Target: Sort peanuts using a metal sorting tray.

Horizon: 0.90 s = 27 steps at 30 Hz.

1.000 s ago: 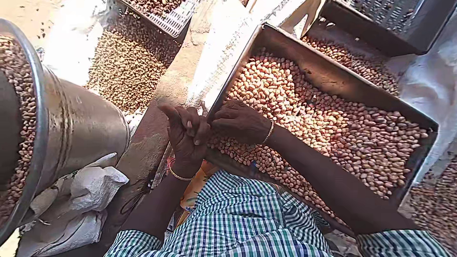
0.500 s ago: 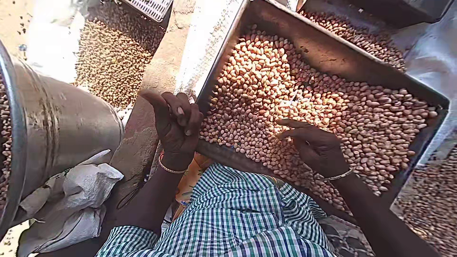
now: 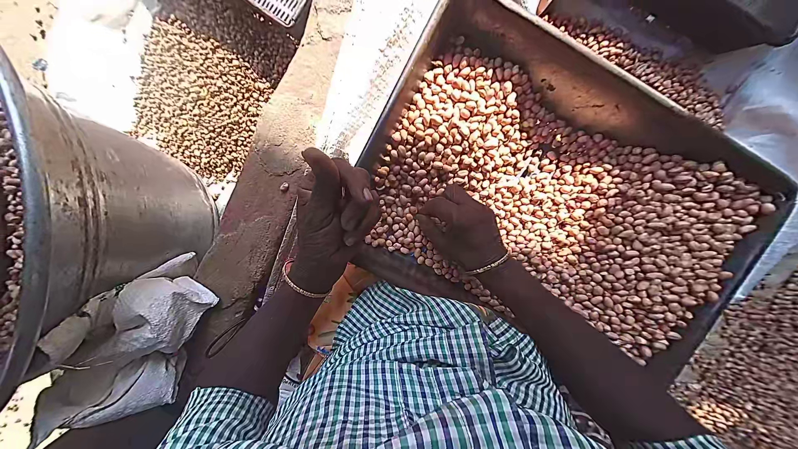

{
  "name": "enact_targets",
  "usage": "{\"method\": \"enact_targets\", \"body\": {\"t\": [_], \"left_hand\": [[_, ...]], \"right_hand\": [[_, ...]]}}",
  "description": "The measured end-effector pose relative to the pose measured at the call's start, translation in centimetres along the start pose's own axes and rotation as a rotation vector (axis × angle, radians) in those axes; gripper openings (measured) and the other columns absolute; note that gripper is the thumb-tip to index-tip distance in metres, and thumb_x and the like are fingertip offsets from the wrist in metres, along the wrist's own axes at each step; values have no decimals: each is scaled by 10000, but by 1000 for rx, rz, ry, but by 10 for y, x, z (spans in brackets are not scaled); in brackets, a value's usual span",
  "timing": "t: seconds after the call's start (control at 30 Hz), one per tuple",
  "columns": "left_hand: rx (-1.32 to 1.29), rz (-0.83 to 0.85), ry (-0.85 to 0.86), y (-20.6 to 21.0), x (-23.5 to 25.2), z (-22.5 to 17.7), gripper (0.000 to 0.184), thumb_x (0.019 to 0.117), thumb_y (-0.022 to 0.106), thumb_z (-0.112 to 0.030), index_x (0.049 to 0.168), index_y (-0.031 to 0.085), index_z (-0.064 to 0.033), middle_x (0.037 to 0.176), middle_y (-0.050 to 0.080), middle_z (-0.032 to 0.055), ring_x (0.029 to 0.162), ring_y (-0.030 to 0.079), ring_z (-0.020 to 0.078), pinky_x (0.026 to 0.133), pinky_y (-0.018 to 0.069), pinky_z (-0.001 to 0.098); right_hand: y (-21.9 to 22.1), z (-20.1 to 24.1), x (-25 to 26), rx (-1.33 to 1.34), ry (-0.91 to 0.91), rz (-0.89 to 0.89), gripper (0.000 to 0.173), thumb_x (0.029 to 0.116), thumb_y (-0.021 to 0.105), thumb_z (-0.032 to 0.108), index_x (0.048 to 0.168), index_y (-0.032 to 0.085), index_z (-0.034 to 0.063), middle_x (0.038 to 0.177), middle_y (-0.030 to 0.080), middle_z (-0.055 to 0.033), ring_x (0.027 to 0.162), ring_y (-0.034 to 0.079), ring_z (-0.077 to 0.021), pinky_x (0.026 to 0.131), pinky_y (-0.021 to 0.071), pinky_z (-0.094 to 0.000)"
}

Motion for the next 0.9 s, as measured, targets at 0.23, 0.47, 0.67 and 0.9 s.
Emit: {"method": "enact_targets", "body": {"t": [0.23, 0.47, 0.67, 0.9], "left_hand": [[-36, 17, -21, 1, 5, 2, 451, 1048, 464, -447, 770, 670, -158, 563, 569, -101, 475, 529, -19, 475, 442, 136], [-22, -31, -13, -3, 3, 0, 451, 1053, 468, -430, 742, 655, -161, 548, 550, -111, 460, 514, -23, 462, 438, 137], [-45, -8, -17, -2, 3, -1, 447, 1051, 479, -420, 745, 662, -150, 546, 561, -102, 457, 525, -19, 460, 446, 137], [-44, -27, -6, -4, 3, -1, 460, 1060, 470, -405, 736, 659, -137, 541, 558, -95, 454, 524, -16, 455, 444, 140]], "right_hand": [[-25, -17, -6, 184, 79, -17, 140, 893, 658, 43, 947, 741, -56, 836, 641, -164, 725, 563, -163, 676, 464, -252], [9, 10, 10, -65, -107, -25, 132, 916, 667, 47, 910, 740, -62, 820, 671, -240, 739, 687, -379, 657, 554, -453], [-29, -17, 4, 139, 120, -51, 186, 959, 625, 86, 1016, 735, -53, 859, 625, -146, 755, 549, -121, 707, 449, -208], [15, 19, 10, -263, -57, 148, 137, 938, 660, 54, 926, 731, -62, 865, 669, -258, 800, 688, -430, 711, 523, -527]]}}
Point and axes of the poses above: each hand's wrist, its own x-axis towards the middle knuckle, its own y-axis out of the palm, z = x × y, the point moved 8 cm from there along x, towards the middle knuckle
